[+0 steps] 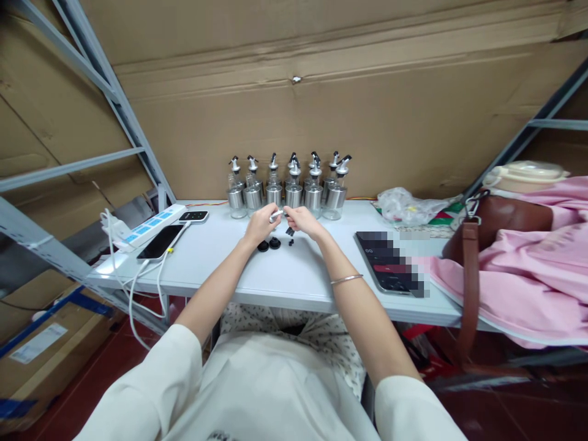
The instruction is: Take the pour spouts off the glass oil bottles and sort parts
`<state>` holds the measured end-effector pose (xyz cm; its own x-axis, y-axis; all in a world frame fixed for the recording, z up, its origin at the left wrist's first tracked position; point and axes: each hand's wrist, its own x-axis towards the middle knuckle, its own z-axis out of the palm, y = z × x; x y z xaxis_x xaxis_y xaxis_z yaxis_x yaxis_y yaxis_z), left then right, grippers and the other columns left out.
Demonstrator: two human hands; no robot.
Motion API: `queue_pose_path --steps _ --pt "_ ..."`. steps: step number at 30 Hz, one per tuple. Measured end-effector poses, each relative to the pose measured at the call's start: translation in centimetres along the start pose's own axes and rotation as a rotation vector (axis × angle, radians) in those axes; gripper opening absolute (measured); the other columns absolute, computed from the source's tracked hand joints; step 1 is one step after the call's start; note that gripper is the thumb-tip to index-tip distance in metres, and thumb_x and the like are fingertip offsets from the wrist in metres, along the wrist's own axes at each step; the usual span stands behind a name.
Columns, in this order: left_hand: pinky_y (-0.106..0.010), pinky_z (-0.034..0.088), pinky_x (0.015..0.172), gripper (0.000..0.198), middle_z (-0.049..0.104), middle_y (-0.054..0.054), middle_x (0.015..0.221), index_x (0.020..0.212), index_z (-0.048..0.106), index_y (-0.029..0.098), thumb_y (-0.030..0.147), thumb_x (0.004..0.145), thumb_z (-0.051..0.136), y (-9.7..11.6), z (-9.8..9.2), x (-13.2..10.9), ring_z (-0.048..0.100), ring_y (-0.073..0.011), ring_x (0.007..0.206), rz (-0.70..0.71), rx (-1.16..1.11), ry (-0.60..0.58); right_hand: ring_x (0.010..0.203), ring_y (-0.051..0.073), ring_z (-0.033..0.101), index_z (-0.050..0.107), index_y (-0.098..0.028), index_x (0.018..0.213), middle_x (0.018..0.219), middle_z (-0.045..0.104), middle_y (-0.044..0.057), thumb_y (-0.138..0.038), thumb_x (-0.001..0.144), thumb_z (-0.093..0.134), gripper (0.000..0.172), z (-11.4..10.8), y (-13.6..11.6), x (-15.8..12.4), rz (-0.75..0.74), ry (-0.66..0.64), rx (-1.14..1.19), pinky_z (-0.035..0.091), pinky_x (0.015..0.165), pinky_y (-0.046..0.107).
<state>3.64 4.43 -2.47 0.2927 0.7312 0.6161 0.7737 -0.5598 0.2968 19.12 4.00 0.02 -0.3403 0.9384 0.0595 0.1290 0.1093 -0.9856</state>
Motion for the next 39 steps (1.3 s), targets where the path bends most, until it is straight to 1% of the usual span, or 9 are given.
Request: queue_pose_path --steps 3,6,11,15,17,21,24,32,39 --pt "-0.023 0.036 0.067 0.003 0.064 -0.003 0.084 0.084 0.054 0.018 0.020 0.085 0.052 -0.3 -0.4 0.0 0.058 -0.0140 0.075 -0.055 -0.015 0.053 0.045 0.003 0.027 0.051 -0.014 0.057 0.046 0.033 -0.009 -0.055 0.064 0.074 0.047 -1.4 0.0 -0.5 0.065 -0.165 -0.125 0.022 0.044 0.021" --pt "-0.023 0.036 0.067 0.003 0.063 -0.002 0.081 0.082 0.054 0.018 0.019 0.085 0.052 -0.7 -0.7 0.0 0.057 -0.0136 0.073 -0.091 -0.018 0.082 0.045 0.004 0.032 0.064 -0.010 0.068 0.044 0.038 -0.008 -0.048 0.067 0.075 0.039 -2.5 0.2 -0.6 0.129 -0.180 -0.214 0.027 0.045 0.020" --pt "-0.023 0.036 0.065 0.004 0.062 -0.002 0.078 0.082 0.055 0.018 0.019 0.084 0.052 -1.0 -0.9 0.1 0.057 -0.0139 0.072 -0.119 -0.014 0.096 0.049 0.007 0.049 0.064 -0.011 0.067 0.054 0.056 -0.001 -0.026 0.083 0.062 0.022 -3.1 0.4 -0.6 0.263 -0.100 -0.353 0.037 0.049 0.020" --pt "-0.023 0.036 0.065 0.004 0.063 -0.002 0.078 0.080 0.055 0.018 0.018 0.083 0.052 -0.9 -0.9 0.1 0.056 -0.0141 0.071 -0.121 -0.010 0.098 0.038 0.006 0.039 0.058 -0.013 0.057 0.041 0.046 -0.005 -0.022 0.085 0.058 0.029 -3.6 0.6 -0.5 0.236 -0.091 -0.610 0.033 0.044 0.021" --pt "-0.024 0.035 0.065 0.004 0.063 -0.003 0.077 0.080 0.054 0.018 0.017 0.082 0.052 -0.9 -1.0 0.1 0.056 -0.0144 0.070 -0.125 -0.007 0.098 0.038 0.006 0.038 0.060 -0.013 0.058 0.041 0.045 -0.005 -0.021 0.083 0.059 0.026 -3.8 0.7 -0.5 0.227 -0.125 -0.658 0.032 0.044 0.021" --pt "-0.024 0.035 0.065 0.004 0.063 -0.002 0.077 0.079 0.054 0.019 0.018 0.082 0.052 -0.8 -1.0 0.1 0.056 -0.0144 0.069 -0.128 -0.005 0.101 0.044 0.007 0.048 0.062 -0.013 0.062 0.051 0.057 -0.002 -0.017 0.076 0.065 0.015 -3.7 0.9 -0.5 0.282 -0.186 -0.633 0.036 0.045 0.020" --pt "-0.024 0.035 0.064 0.004 0.063 -0.002 0.076 0.079 0.054 0.019 0.018 0.082 0.051 -0.8 -1.0 0.1 0.056 -0.0143 0.069 -0.132 -0.003 0.095 0.044 0.006 0.048 0.061 -0.014 0.061 0.052 0.058 -0.002 -0.020 0.072 0.070 0.016 -3.3 0.9 -0.6 0.269 -0.195 -0.622 0.037 0.045 0.019" --pt "-0.025 0.034 0.063 0.004 0.062 -0.002 0.074 0.078 0.053 0.019 0.018 0.081 0.052 -1.0 -0.8 0.1 0.056 -0.0149 0.068 -0.122 -0.010 0.104 0.048 0.010 0.060 0.062 -0.011 0.063 0.058 0.067 0.006 -0.027 0.084 0.062 0.026 -2.7 0.2 -1.0 0.344 -0.195 -0.555 0.043 0.047 0.020" --pt "-0.025 0.035 0.063 0.003 0.064 -0.002 0.076 0.079 0.054 0.020 0.018 0.081 0.052 -0.9 -0.8 0.1 0.057 -0.0155 0.069 -0.131 0.006 0.085 0.046 0.011 0.062 0.053 -0.013 0.067 0.053 0.065 0.003 -0.024 0.087 0.060 0.023 -2.1 0.7 -1.0 0.389 -0.241 -0.400 0.050 0.048 0.021"
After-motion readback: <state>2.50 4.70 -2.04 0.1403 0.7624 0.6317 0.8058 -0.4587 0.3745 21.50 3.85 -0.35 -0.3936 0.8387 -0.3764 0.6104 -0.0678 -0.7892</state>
